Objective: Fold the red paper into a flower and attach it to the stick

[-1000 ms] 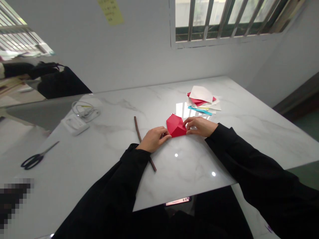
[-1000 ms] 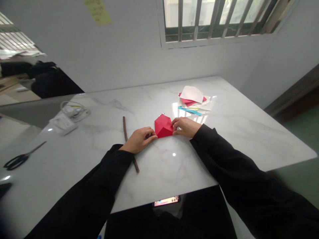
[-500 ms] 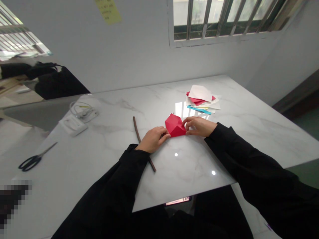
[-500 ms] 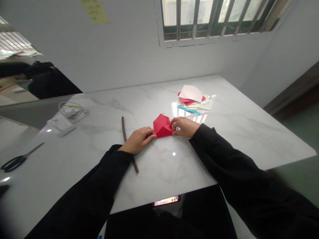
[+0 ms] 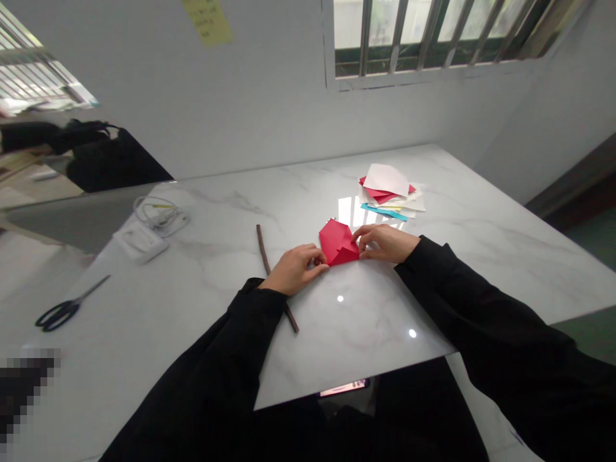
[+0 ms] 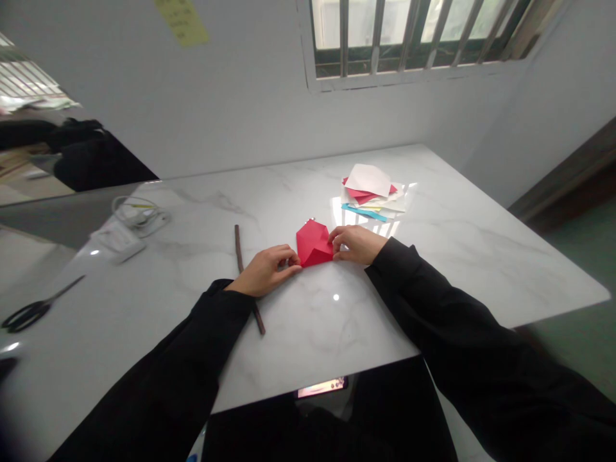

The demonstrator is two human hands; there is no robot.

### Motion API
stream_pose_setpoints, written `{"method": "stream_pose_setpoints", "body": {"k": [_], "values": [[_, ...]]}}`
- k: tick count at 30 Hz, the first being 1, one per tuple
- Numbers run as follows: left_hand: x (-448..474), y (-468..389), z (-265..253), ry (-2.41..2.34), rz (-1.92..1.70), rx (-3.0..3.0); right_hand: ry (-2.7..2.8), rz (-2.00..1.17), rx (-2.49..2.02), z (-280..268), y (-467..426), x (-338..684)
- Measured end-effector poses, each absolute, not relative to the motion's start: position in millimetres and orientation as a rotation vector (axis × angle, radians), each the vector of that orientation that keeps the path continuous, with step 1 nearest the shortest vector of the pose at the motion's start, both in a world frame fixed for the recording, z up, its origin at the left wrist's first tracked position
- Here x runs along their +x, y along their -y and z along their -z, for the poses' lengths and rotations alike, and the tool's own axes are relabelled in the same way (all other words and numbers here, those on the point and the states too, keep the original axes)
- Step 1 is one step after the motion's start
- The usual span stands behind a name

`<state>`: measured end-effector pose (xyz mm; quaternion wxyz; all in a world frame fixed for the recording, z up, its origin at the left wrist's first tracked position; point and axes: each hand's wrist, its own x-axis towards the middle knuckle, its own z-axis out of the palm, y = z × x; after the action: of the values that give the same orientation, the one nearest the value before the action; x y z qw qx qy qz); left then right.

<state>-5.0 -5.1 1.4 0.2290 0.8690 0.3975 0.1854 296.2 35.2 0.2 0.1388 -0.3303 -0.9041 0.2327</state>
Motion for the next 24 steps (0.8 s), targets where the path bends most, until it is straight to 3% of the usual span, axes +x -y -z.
{"method": "stream_pose_setpoints", "body": {"k": [24], "values": [[-1.0, 2.6, 4.0, -1.181, -0.555, 2.341, 2.628, -0.643, -0.999, -2.9, -33.3, 295.1]]}}
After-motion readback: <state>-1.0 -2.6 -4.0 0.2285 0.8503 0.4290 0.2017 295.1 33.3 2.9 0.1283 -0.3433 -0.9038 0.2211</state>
